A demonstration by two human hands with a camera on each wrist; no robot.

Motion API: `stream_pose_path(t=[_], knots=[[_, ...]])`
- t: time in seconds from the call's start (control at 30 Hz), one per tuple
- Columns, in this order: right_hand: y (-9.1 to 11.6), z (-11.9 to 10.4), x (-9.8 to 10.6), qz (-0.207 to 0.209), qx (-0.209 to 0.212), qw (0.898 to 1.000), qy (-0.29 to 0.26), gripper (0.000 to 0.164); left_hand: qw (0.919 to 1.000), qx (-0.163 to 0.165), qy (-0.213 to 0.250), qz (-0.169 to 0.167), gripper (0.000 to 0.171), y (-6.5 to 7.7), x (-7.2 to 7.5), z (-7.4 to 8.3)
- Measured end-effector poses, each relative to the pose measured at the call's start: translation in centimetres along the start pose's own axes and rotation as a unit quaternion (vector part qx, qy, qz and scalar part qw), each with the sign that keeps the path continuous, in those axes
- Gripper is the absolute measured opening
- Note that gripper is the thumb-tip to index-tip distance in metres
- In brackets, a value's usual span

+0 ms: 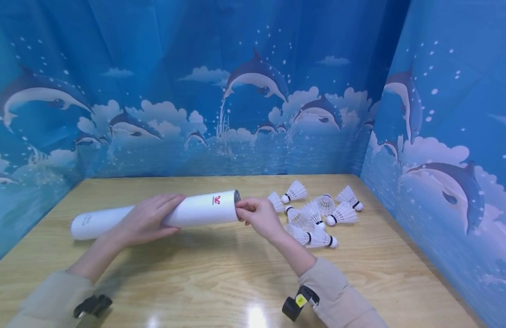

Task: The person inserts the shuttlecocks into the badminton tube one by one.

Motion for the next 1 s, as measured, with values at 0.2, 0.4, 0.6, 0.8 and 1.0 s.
stream_pose_path(t=[0.2,0.4,0.6,0.8,1.0], knots=[[0.0,0.4,0.0,-0.014,-0.008,1.0,0.002,0.016,1.0,-0.003,0.0,-0.001,0.081,0.0,-0.1,0.0],[0.5,0.6,0.4,-0.076,0.017,0.997,0.03,0.021,1.0,0.005,0.002,-0.008,0.082,0.2,-0.2,-0.1],[1.1,0.8,1.8,-0.107,0.018,0.993,0.051,0.024,0.9998,0.016,0.002,-0.01,0.082,0.2,0.0,-0.2],[1.3,1.8,4.1,-0.08,-0.009,0.995,0.054,0.028,0.9998,0.018,0.002,-0.012,0.081,0.2,0.1,-0.3],[1.7,2.6,6.7,-0.046,0.001,0.996,0.073,0.029,0.9999,0.012,-0.001,-0.003,0.081,0.2,0.0,-0.4]])
Point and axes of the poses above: each hand's wrist, its own y-axis away from the middle knuckle, its own x-axis out of the back of the hand, z = x × y, the point moved 4 cm from there along -y, towards the middle knuckle, and after that the axes turned 13 degrees about -x, right-handed, at the moved point
